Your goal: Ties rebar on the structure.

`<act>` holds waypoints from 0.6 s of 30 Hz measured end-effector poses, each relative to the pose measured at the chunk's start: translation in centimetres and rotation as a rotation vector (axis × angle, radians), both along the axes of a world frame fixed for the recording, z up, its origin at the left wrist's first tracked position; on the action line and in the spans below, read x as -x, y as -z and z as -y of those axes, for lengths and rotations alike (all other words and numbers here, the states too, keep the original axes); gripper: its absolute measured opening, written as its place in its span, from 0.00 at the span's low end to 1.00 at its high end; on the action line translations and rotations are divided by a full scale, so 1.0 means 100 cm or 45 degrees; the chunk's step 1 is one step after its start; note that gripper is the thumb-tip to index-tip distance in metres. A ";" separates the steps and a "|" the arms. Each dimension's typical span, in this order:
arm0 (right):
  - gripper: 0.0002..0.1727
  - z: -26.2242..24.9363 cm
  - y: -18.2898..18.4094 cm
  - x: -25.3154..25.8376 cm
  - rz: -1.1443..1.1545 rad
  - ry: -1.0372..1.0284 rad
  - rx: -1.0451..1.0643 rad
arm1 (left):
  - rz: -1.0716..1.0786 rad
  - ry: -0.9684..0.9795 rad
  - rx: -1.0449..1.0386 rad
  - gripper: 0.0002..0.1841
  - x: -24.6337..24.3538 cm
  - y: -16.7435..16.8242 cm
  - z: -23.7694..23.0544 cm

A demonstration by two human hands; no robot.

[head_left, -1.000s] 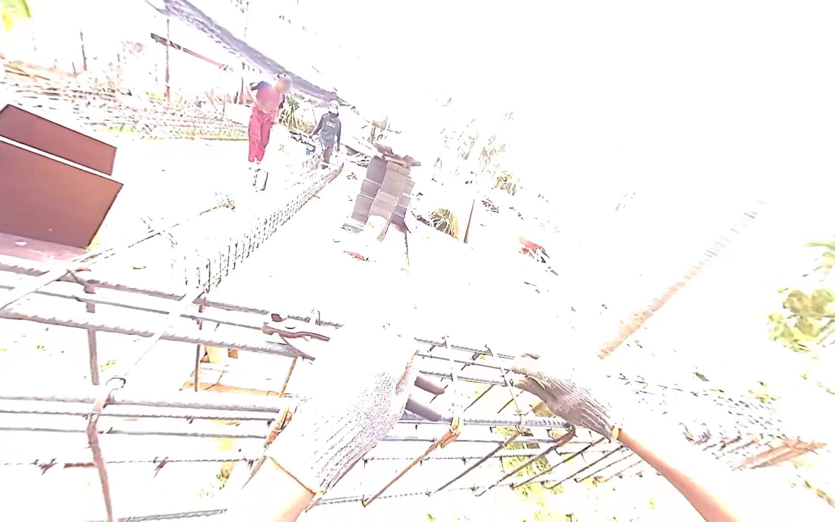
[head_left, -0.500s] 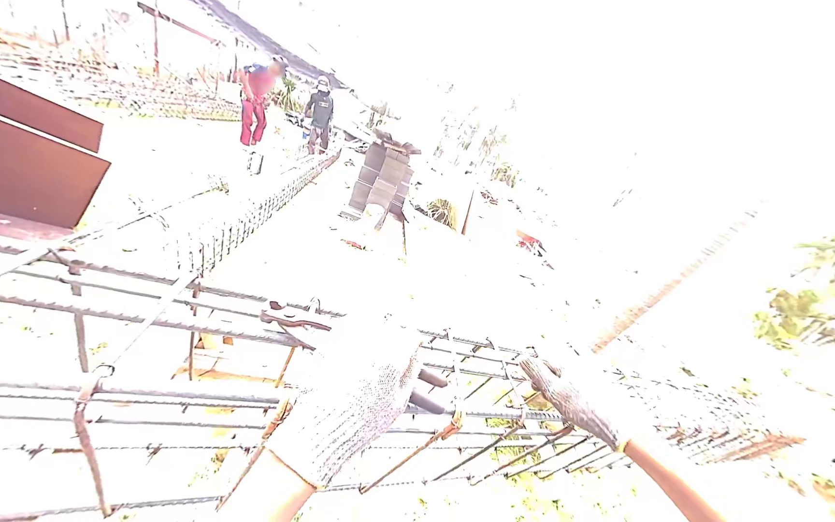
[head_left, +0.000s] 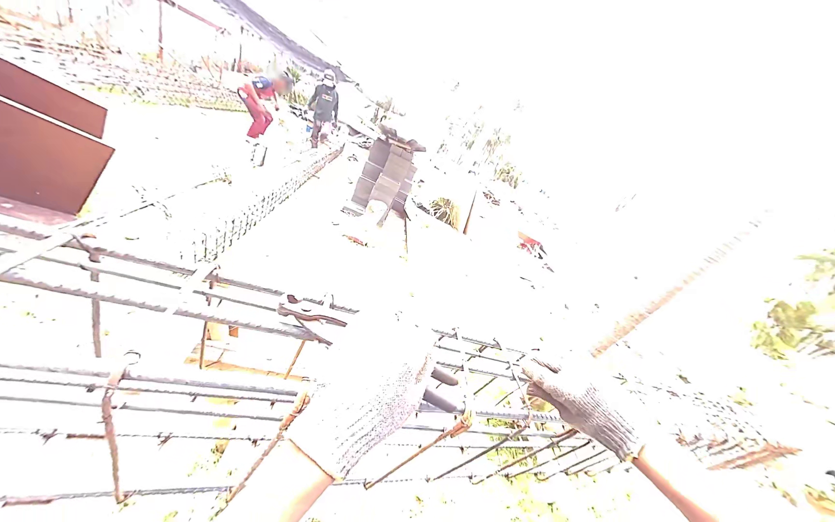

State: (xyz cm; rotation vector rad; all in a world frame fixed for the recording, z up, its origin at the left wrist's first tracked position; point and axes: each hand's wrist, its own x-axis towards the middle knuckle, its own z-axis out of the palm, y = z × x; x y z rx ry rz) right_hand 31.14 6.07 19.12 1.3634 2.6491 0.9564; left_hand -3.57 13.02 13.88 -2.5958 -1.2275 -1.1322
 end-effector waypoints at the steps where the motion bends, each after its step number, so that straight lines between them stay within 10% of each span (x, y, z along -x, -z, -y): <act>1: 0.15 -0.001 -0.002 0.003 -0.037 0.039 0.024 | -0.002 -0.009 -0.007 0.20 0.000 0.001 -0.001; 9: 0.16 -0.030 -0.028 0.045 -0.743 1.091 0.631 | -0.029 0.028 0.029 0.20 0.000 -0.003 0.000; 18: 0.23 -0.014 -0.011 0.043 -0.358 0.671 0.258 | -0.055 0.016 0.078 0.21 0.001 -0.005 0.000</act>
